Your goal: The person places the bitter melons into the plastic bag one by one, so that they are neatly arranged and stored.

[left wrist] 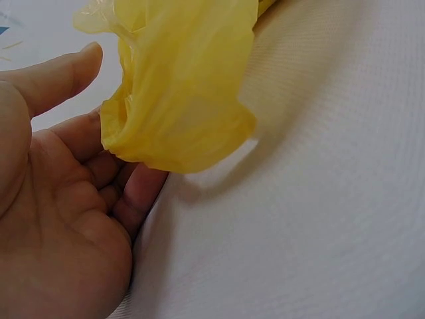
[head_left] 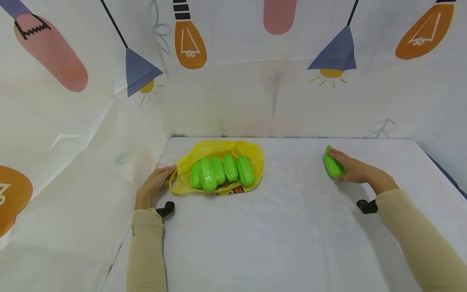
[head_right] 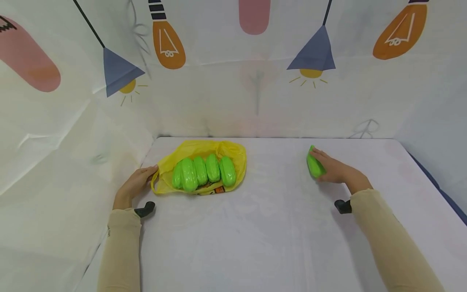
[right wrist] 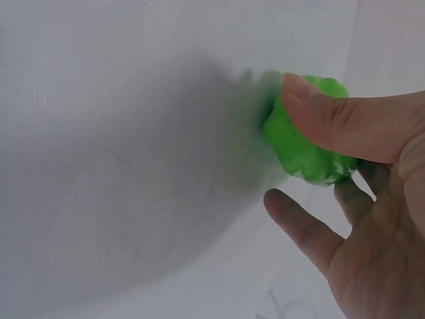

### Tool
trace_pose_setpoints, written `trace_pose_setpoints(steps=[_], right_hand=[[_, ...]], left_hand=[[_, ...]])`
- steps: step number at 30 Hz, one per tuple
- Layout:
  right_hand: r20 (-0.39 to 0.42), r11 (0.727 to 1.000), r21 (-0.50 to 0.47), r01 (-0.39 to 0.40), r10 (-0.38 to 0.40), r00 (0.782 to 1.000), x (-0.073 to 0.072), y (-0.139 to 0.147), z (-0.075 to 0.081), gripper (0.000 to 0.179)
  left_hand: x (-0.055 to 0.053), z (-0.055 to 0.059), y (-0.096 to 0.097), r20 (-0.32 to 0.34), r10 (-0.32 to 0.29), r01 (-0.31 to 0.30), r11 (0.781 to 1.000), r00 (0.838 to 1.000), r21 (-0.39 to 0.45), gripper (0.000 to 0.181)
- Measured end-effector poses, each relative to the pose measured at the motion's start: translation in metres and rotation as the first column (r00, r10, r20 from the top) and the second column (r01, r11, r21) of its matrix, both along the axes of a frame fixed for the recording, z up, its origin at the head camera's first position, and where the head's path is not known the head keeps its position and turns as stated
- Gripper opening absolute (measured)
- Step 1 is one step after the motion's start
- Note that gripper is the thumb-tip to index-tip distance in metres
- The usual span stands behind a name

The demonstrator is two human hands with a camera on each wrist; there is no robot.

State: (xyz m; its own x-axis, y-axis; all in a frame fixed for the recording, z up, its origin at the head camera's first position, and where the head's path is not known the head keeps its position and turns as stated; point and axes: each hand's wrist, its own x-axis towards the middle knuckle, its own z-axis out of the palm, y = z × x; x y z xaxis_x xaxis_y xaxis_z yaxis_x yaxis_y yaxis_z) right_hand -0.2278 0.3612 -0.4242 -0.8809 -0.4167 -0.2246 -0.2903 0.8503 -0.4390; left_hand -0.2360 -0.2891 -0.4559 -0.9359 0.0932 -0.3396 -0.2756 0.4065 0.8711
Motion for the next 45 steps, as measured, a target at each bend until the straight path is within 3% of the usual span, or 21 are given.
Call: trace_pose_setpoints(steps=[4, 13, 18, 27, 37, 45], right_hand=[[-0.009, 1.000, -0.001, -0.004, 0.004, 1.000, 0.000, -0.001, 0.001, 0.095], [-0.034, 1.000, 0.018, -0.011, 0.012, 0.999, 0.001, -0.003, 0.004, 0.095], [-0.071, 0.999, 0.037, -0.010, 0.012, 0.997, 0.001, -0.001, -0.002, 0.093], [-0.057, 0.998, -0.040, 0.041, -0.044, 0.997, 0.003, -0.002, -0.007, 0.094], [-0.076, 0.999, -0.039, 0.015, -0.018, 0.997, 0.006, -0.027, -0.005, 0.095], [-0.121, 0.999, -0.039, 0.000, -0.005, 0.993, 0.005, -0.042, -0.004, 0.094]], left_hand=[[0.002, 0.004, 0.002, 0.003, 0.004, -0.004, 1.000, 1.000, 0.003, 0.040], [-0.003, -0.012, -0.006, -0.030, 0.000, -0.001, 1.000, 1.000, -0.026, 0.052], [0.001, -0.005, -0.005, -0.026, -0.002, 0.002, 1.000, 1.000, -0.009, 0.048], [-0.004, -0.012, -0.006, -0.031, 0.004, -0.006, 0.998, 1.000, -0.056, 0.059], [-0.004, -0.013, -0.005, -0.013, 0.007, -0.008, 0.998, 1.000, -0.064, 0.058], [-0.008, -0.017, -0.009, -0.046, -0.004, 0.002, 0.999, 0.999, -0.032, 0.049]])
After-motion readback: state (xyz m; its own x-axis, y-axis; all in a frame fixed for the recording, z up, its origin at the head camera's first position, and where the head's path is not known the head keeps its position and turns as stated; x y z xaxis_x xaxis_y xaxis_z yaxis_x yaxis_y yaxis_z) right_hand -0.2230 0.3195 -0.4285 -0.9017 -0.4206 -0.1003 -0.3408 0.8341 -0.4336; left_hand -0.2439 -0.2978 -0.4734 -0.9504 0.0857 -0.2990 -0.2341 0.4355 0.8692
